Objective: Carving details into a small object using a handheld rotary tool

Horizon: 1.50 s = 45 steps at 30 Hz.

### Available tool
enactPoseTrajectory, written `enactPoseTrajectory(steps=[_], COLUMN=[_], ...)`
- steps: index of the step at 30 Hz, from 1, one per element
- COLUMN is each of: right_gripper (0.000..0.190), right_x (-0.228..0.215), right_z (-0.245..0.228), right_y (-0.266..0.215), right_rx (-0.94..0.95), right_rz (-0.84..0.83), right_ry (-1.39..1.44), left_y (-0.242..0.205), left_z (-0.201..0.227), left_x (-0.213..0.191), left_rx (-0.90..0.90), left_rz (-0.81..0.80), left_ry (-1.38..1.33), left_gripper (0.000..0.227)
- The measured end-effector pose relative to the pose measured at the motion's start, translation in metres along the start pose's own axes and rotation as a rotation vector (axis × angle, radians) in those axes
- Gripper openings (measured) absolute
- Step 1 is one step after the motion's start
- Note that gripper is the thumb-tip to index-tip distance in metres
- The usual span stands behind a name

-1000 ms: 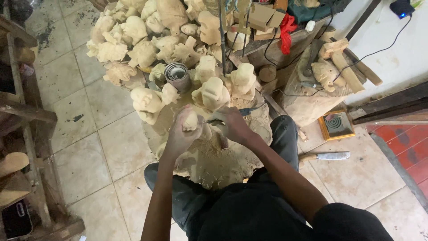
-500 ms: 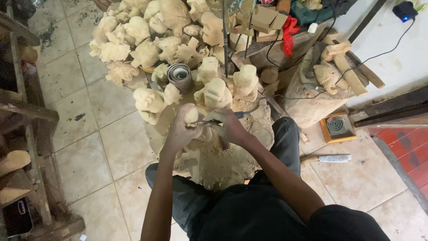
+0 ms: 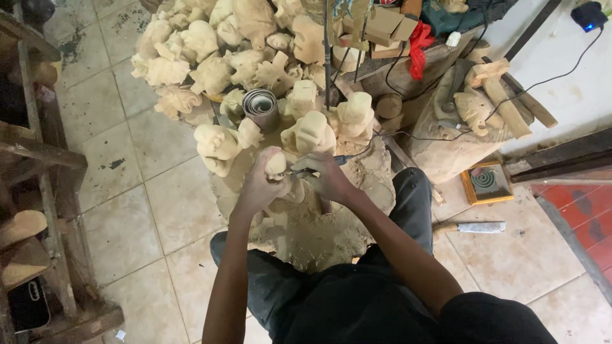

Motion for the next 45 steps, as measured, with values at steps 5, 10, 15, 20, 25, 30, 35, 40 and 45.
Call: enactPoseTrajectory(steps=[5,10,15,20,25,30,35,40,45], right_gripper=[0.007,0.009,0.012,0.010,0.008,0.012,0.007,0.008,0.009], right_x=[0.007,-0.005,-0.020,-0.002,0.006,0.005,-0.008,-0.007,0.000], right_z=[0.009,0.003,0.002,0.002,-0.007,-0.003,-0.044,-0.032,-0.022], right_y=[-0.004,-0.005,-0.003,-0.003,0.003,0.004,0.025,0.020,0.014], right_rx=[-0.012,0.007,-0.014,0.011,0.003,0.008,0.021,0.025,0.029], right_rz=[0.031,0.071,0.040,0.035,0.021,-0.029,-0.018,-0.028,-0.020], right_ry=[0.023,0.075,0.007,-0.003,-0.063,-0.204,-0.232,-0.221,-0.321], left_y=[0.002,0.001,0.011,0.001,0.002,0.008,0.013,0.017,0.013], left_z=[-0.005,-0.007,0.001,0.003,0.017,-0.001,-0.004,0.005,0.016], left_x=[0.004,0.001,0.001,0.002,-0.003,0.001,0.000,0.001,-0.001], left_rx=[-0.005,-0.030,-0.009,-0.039,-0.011,-0.045,0.020,0.066,0.169], left_rz=[0.005,0.063,0.041,-0.007,-0.008,-0.005,0.015,0.011,0.034], left_ry=[0.007,0.026,0.014,0.025,-0.038,-0.046,-0.056,-0.080,-0.073], left_gripper=[0.073,0.069,0.064,0.069,0.070,0.076,0.075,0.074,0.070])
Point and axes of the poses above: each hand's wrist, its own y-axis towards the middle knuckle, its own x-axis out of the palm, z = x × y, the point moved 10 cm from there along y, towards the middle knuckle, and after that the axes turned 3 degrees about z, right-handed, at the moved point
